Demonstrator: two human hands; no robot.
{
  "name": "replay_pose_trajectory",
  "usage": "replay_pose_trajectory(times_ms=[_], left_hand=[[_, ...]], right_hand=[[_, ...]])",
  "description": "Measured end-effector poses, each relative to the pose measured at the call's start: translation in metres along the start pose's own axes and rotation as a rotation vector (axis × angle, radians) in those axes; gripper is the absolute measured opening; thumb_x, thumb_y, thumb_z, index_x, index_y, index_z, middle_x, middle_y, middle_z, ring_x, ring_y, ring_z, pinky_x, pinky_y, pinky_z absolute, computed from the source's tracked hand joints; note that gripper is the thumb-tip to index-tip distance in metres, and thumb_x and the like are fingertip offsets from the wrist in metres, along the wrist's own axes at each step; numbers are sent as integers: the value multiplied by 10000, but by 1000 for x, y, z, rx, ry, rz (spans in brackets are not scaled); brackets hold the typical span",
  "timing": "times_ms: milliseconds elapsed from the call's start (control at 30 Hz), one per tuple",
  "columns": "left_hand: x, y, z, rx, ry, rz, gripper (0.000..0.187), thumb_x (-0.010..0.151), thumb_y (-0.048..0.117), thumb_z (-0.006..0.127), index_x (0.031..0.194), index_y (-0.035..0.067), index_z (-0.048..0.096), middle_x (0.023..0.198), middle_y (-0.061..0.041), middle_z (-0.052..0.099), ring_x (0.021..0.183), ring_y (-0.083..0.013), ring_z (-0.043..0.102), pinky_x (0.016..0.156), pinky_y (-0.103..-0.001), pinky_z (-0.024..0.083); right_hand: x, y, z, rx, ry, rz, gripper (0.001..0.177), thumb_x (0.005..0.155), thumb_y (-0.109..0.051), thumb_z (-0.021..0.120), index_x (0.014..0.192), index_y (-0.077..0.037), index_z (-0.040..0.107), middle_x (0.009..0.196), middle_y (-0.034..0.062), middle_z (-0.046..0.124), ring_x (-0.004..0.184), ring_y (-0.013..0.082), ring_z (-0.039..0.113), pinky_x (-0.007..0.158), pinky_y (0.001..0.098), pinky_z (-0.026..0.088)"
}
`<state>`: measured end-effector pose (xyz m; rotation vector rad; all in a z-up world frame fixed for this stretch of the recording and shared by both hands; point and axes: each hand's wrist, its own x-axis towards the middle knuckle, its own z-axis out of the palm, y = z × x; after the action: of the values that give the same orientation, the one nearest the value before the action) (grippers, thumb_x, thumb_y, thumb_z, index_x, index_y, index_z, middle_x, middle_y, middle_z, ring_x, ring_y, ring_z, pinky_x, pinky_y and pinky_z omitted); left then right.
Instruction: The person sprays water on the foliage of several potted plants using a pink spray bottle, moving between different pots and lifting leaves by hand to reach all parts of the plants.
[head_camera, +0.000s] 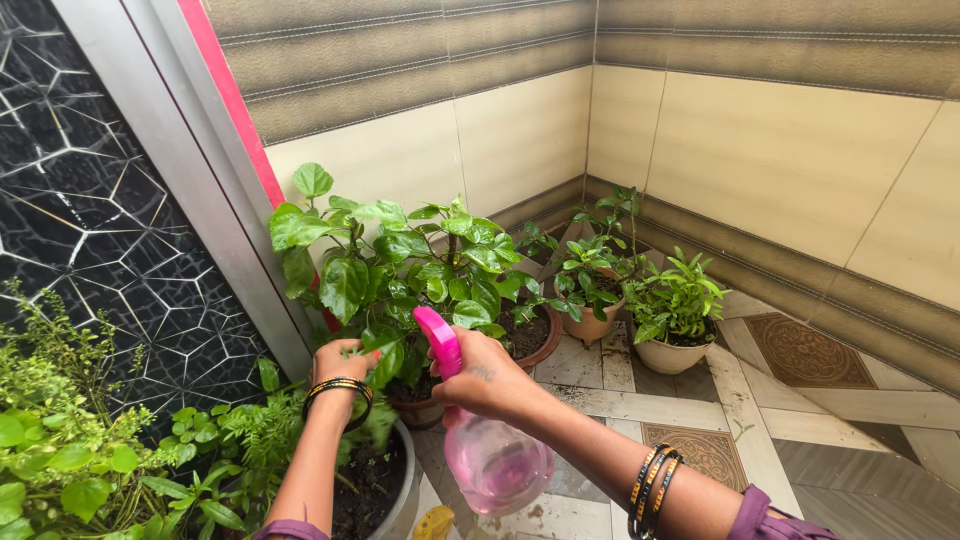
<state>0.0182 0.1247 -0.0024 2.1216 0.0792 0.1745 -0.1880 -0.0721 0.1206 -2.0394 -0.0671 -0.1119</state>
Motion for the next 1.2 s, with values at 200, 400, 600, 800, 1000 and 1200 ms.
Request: replay_pose_trajectory(times_ms=[200,400,600,800,1000,1200], left_hand=[[-17,11,-2,-658,-111,-245,270,909,127,733,1137,-4,671,984,-130,722,810,-248,677,600,-384,594],[-35,27,-10,-729,-96,-221,389,878,73,751,1240,-5,632,1005,-106,723,821,-184,700,590,-351,624],[-35,23,-12,-790,-222,-137,590,791,49,788,1355,2,620,1056,-114,746,887,-202,690,680,-369,570],[-23,4,-4,-659,-179,-143,702,781,29,815,1424,-21,536,1173,-109,729,1049,-197,668,988,-407,471],[-20,-2,-2,-690,-158,-171,632,848,68,793,1422,-63,563,1190,-157,690,1008,-236,643,754,-386,520],[-38,18,-8,-732,-127,-193,689,875,90,753,1479,-61,456,1227,-186,679,1020,-236,705,673,-392,630]], right_hand=[[-8,1,5,-50,-33,13,363,669,-93,749,1000,-4,630,833,119,731,721,236,744,686,366,603],[-7,11,10,-103,-30,-114,439,648,-97,780,1057,-14,643,927,109,748,831,212,730,778,351,577],[-10,2,17,-14,-55,-2,436,655,-99,733,1074,-29,635,950,90,749,817,227,754,757,374,608],[-13,8,21,-61,-103,-3,456,656,-83,747,1080,-2,601,922,118,737,785,283,763,718,386,609],[-17,11,21,-80,-81,-65,445,646,-86,765,1056,-28,603,909,93,746,765,218,763,685,355,611],[-20,8,10,-85,-78,-23,407,648,-103,767,1022,-23,627,873,113,744,720,213,755,674,360,617]])
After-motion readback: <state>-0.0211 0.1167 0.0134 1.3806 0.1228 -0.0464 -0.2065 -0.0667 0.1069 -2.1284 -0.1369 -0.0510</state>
